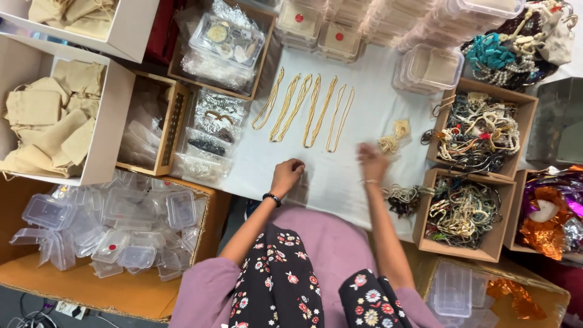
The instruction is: The person sits at a table and organizes thin, gold-colored chains by straightening them and laying them out in rows. They then pick up small, clear plastic bags, place the chains inside, and set the packaged items on the table.
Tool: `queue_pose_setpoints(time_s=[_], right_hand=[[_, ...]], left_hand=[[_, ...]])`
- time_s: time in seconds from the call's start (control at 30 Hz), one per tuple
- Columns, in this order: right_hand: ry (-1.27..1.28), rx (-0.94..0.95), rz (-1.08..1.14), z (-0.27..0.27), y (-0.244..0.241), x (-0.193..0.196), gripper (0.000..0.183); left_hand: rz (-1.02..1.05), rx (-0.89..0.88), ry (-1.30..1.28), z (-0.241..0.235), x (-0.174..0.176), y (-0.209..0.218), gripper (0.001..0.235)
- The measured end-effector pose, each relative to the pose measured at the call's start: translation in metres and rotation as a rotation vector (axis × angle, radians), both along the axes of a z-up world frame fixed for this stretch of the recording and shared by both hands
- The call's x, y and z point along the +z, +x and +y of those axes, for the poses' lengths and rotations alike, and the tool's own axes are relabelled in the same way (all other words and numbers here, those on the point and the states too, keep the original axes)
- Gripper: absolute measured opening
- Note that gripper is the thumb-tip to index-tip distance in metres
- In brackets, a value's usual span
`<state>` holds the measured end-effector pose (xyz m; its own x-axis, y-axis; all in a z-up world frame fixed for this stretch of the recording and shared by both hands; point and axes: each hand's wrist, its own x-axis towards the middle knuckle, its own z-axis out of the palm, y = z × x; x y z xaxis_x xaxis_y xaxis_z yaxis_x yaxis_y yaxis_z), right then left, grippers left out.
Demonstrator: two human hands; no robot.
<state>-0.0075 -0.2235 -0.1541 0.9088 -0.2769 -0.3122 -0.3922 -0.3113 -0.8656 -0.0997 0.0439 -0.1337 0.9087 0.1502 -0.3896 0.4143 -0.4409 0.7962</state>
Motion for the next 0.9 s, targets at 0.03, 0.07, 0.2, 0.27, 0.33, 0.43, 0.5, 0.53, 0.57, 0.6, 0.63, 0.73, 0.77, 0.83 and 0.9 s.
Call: queue_pose_setpoints(time_s=[0.03, 0.07, 0.2, 0.27, 0.33, 0.43, 0.5, 0.53, 0.57, 0.6, 0.63, 0.73, 0.77, 0.83, 0.9], right_hand=[[-0.003, 0.004, 0.001, 0.018, -0.009, 0.015, 0.012], [-0.284, 0.293, -0.156, 0.037, -0.017, 0.030, 0.014], [-0.616, 0.487, -0.283, 0.078, -0.026, 0.047, 0.018], [-0.616, 0.498, -0.292, 0.075, -0.026, 0.044, 0.014], [-0.619, 0.500, -0.296, 0.073, -0.031, 0.049, 0.010], [-0.563, 0.501, -0.150, 0.075, -0.041, 0.064, 0.009], [-0.547, 0.443, -0.221, 0.080, -0.044, 0.073, 0.023], [-0.559, 0.406, -0.211, 0.082, -0.038, 0.067, 0.023], [-0.572, 0.430, -0.248, 0.082, -0.033, 0.059, 0.019], [-0.578, 0.450, -0.282, 0.086, -0.030, 0.051, 0.018], [-0.585, 0.408, -0.269, 0.084, -0.025, 0.045, 0.018], [-0.477, 0.310, -0.216, 0.087, -0.037, 0.027, 0.015], [-0.486, 0.289, -0.259, 0.088, -0.042, 0.025, 0.013], [-0.502, 0.259, -0.315, 0.088, -0.041, 0.031, 0.010], [-0.556, 0.352, -0.361, 0.087, -0.050, 0.044, 0.009]], left_hand=[[0.001, 0.004, -0.003, -0.006, 0.001, -0.001, 0.027], [0.181, 0.103, -0.192, -0.012, 0.002, -0.002, 0.034], [0.506, 0.285, -0.855, -0.028, -0.035, -0.002, 0.054], [0.558, 0.290, -0.973, -0.035, -0.034, 0.009, 0.060], [0.617, 0.287, -1.088, -0.042, -0.037, 0.022, 0.066], [0.765, 0.342, -1.235, -0.051, -0.089, 0.038, 0.071], [0.752, 0.306, -1.354, -0.063, -0.178, 0.037, 0.076], [0.776, 0.271, -1.346, -0.062, -0.150, 0.041, 0.076], [0.808, 0.306, -1.287, -0.062, -0.123, 0.044, 0.074], [0.840, 0.341, -1.219, -0.055, -0.097, 0.046, 0.074], [0.865, 0.305, -1.200, -0.055, -0.086, 0.051, 0.074], [0.831, 0.291, -1.178, -0.044, -0.064, 0.043, 0.067], [0.819, 0.281, -1.195, -0.042, -0.063, 0.042, 0.066], [0.799, 0.254, -1.214, -0.038, -0.095, 0.045, 0.066], [0.624, -0.064, -1.975, -0.031, -0.162, 0.033, 0.062]])
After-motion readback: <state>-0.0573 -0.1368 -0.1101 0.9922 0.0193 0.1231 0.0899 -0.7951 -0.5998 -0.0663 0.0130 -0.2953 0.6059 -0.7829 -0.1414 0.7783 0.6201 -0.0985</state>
